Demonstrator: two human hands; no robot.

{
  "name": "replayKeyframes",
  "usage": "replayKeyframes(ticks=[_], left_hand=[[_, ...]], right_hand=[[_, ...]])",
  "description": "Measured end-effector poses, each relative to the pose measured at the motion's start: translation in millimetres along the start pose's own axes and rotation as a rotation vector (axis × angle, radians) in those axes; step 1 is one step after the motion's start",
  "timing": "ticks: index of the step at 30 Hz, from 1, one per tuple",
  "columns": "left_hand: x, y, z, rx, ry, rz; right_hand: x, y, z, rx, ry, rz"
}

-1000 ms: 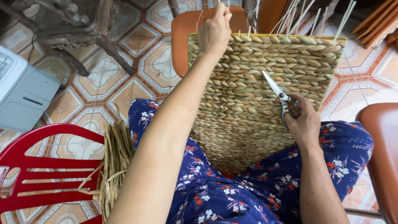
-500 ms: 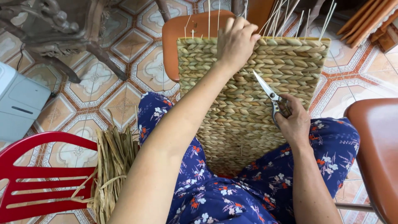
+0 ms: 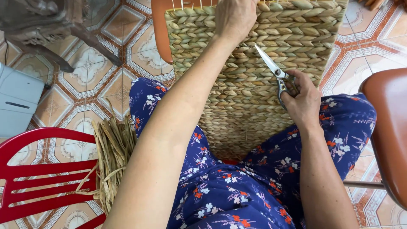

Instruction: Weaving a mat from dried grass or leaf strips using a metal frame and scissors.

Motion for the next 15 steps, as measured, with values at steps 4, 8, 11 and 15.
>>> replayKeyframes(ticks=[4, 8, 11, 15], left_hand=[[5, 3, 13, 0.036, -0.068, -0.013], [24, 20, 8, -0.121, 0.232, -0.100], [23, 22, 6, -0.073, 0.129, -0.065], [51, 35, 1, -0.188, 0.162, -0.127]], right_hand=[[1, -3, 3, 0.001, 0.012, -0.019], [2, -2, 2, -0.059, -0.010, -0.022], [0, 3, 2, -0.062, -0.013, 0.020], [0, 5, 1, -0.022, -0.008, 0.019]])
Point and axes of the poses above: each hand's wrist, its own z-axis towards the middle knuckle, its own x-axis out of the back of the hand, y = z × x, the point moved 3 cm from there along z, towards the middle knuckle, and after that the axes turned 5 degrees about y, right-handed, at the moved point
